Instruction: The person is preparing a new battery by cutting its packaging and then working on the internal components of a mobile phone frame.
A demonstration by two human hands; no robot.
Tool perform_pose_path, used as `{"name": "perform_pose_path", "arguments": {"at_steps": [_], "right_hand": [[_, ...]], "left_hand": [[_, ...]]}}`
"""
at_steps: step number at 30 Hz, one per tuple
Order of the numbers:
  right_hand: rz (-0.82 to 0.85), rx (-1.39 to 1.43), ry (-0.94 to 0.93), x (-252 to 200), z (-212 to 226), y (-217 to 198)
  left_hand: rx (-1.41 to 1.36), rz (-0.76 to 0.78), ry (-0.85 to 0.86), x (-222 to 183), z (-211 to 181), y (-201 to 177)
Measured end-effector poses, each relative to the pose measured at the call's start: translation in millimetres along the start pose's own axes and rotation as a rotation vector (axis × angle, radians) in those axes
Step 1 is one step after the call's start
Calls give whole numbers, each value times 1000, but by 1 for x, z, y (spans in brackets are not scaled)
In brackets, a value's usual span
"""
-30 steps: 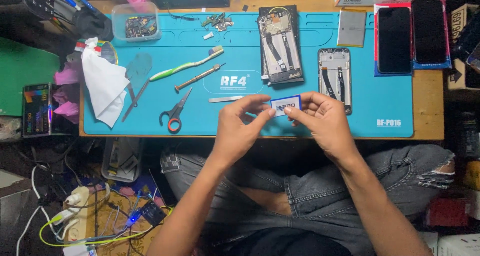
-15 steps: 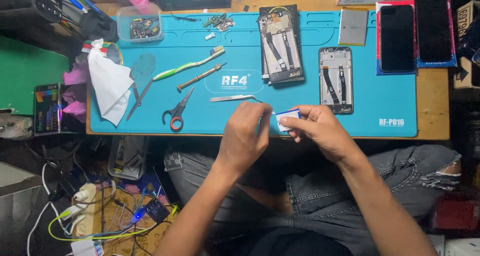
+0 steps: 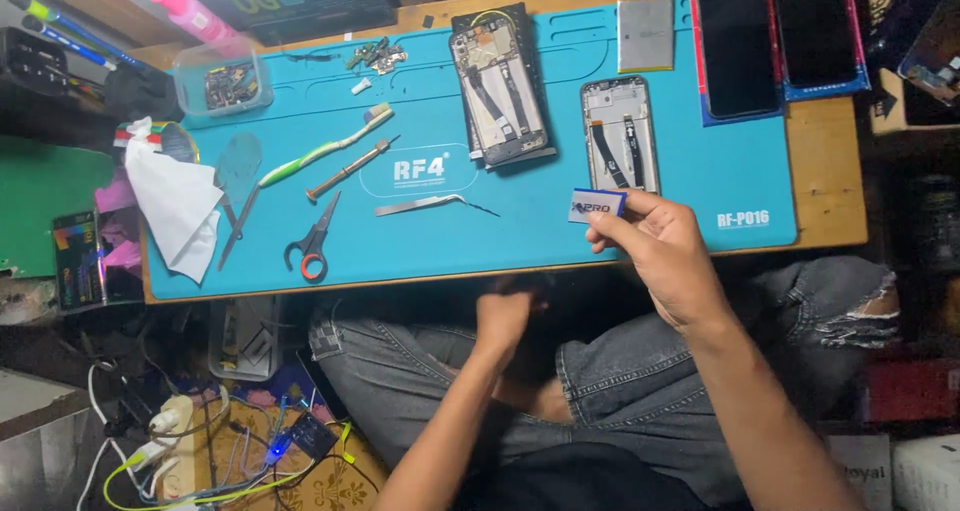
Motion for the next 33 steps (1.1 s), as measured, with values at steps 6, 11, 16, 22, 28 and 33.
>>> {"name": "perform_pose_path", "arguments": {"at_steps": [6,11,16,22,28,33], "right_hand": [[-12,-8,-82,0,13,0],[78,-98,-112,11,-2,21],[210,-352,-209,20,6,61],[186,-455,-383,22,41,74],[134,-424,-402,20,41,75],[112,-409,-455,17,40,75]], "left_hand": [[486,129,114,10,9,15],[235,5,590,-151,-113,-63],[213,-322,1129,-167,-176,-105],[234,-196,1085,-140,-186,-96],[137,-136,1021,-127,-184,-98],[113,-111,992,-117,-180,-95]]}}
Point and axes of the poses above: each hand's wrist, its own x-axis towards the middle knuckle, its own y-axis out of the palm, z = x × y, the point moved 8 cm from there along x, towards the middle knuckle, and after that the axes turned 14 degrees about -y, right-handed, at the moved point
